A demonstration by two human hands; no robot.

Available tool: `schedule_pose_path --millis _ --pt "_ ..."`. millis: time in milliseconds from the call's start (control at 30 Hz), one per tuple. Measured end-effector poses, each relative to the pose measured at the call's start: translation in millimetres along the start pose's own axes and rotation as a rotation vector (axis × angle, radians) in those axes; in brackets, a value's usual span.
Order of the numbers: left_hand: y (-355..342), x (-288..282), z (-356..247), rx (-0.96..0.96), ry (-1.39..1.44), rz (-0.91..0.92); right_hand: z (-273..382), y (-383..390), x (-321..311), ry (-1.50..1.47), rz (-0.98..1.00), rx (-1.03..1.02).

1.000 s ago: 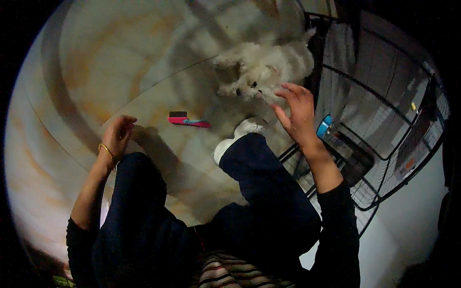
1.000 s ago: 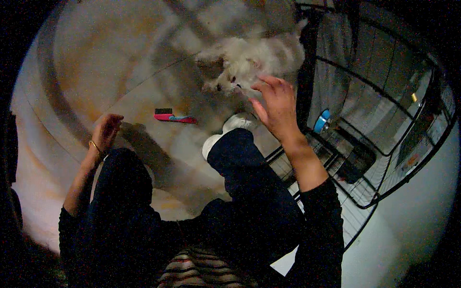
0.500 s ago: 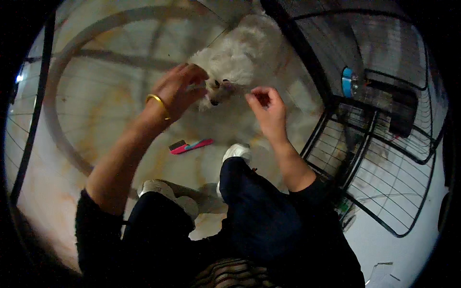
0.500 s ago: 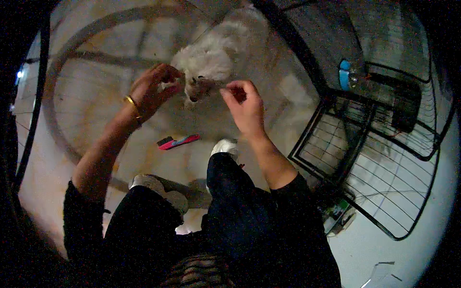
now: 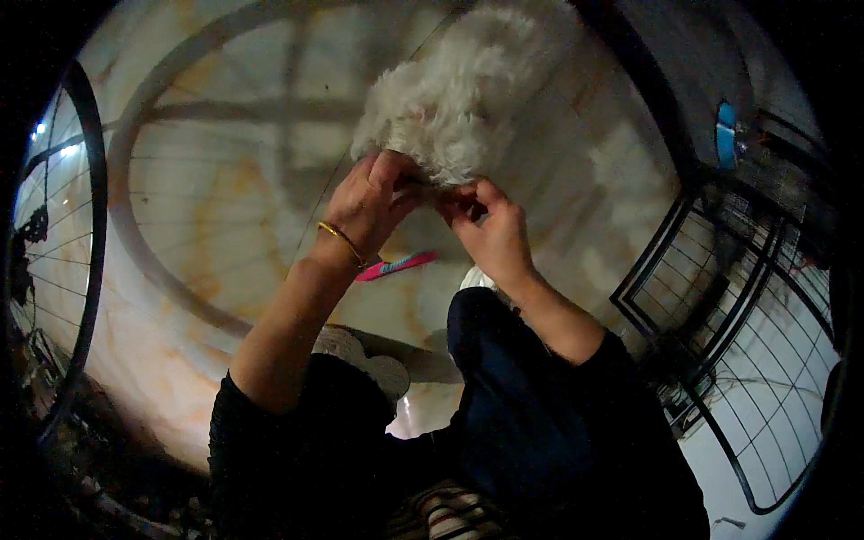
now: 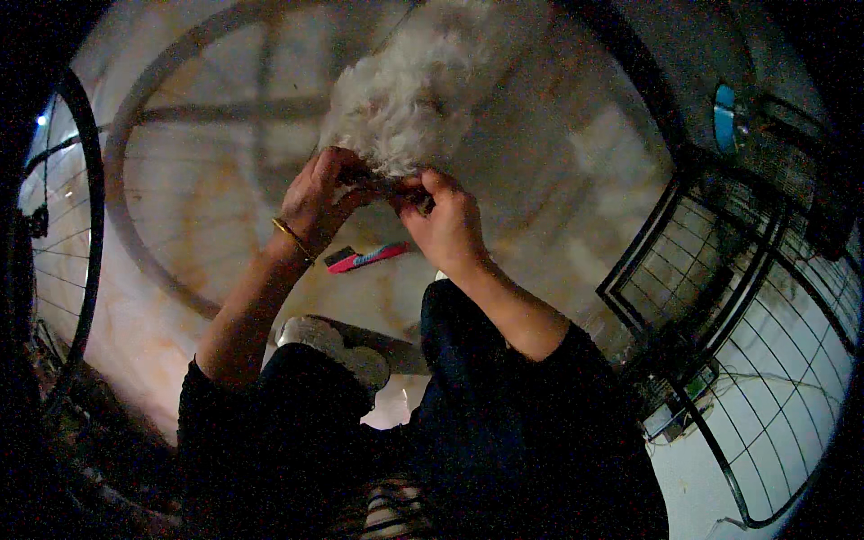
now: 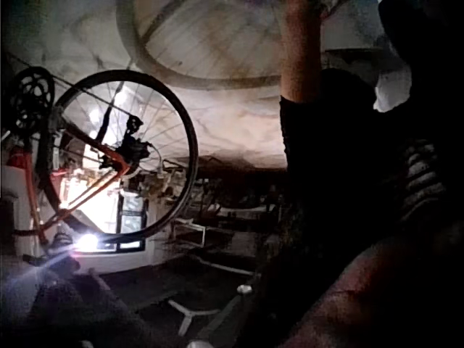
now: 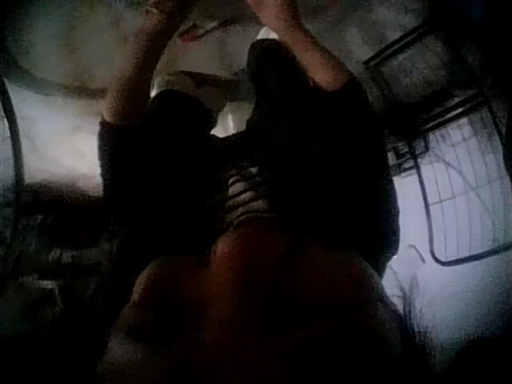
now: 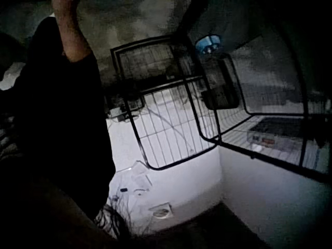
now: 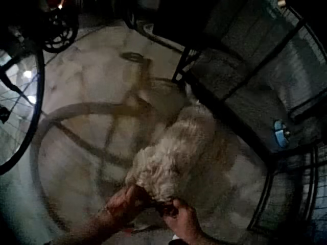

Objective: The person opens a wire cage and brushes a small white dog with a pink brush. The person sits on the floor and continues brushing the dog's fur.

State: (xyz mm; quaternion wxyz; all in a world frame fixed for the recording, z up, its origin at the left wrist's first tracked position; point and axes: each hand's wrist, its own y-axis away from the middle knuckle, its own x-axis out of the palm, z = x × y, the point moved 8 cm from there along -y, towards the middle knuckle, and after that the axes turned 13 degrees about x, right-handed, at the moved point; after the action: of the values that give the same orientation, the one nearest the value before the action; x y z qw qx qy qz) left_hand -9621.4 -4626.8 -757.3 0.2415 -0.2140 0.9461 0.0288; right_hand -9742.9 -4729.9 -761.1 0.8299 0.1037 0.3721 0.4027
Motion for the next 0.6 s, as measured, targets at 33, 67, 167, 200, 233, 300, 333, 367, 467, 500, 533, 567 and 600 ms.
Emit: schedule_pose_path --millis 33,67,167,200,233,300,333,367,467,500,533,567,600 --pt "2 1 0 0.01 0.002 0.008 -1 1 2 -0.004 0.003 -0.009" --pt "4 2 1 0.02 0.004 0.016 -4 2 6 0.002 0.023 0.004" --pt "8 5 2 -0.051 0.066 0.026 -7 3 11 -0.027 0.079 0.054" --pt "11 5 7 -0.103 0.139 -0.004 -5 5 14 -0.073 0.103 0.086" --pt "15 6 12 -0.155 0.211 -0.033 -6 7 17 -0.12 0.125 0.119" --pt "24 11 23 -0.224 0.328 -0.071 -19 13 27 -0.158 0.209 0.216" --pt "28 15 30 -0.242 0.372 -0.079 -27 17 33 -0.179 0.248 0.264" --pt "33 18 38 -0.259 0.415 -0.086 -33 22 45 -0.245 0.327 0.243" --pt "31 24 45 -0.334 0.273 0.094 -59 30 78 -0.185 0.372 0.211" --pt "35 24 53 -0.305 0.239 0.086 -60 25 80 -0.19 0.334 0.219" --pt "40 29 62 -0.274 0.209 0.079 -60 20 79 -0.192 0.291 0.229" --pt "47 33 71 -0.242 0.18 0.072 -60 18 77 -0.192 0.248 0.239" --pt "46 36 69 -0.24 0.194 0.083 -60 17 75 -0.235 0.228 0.228"
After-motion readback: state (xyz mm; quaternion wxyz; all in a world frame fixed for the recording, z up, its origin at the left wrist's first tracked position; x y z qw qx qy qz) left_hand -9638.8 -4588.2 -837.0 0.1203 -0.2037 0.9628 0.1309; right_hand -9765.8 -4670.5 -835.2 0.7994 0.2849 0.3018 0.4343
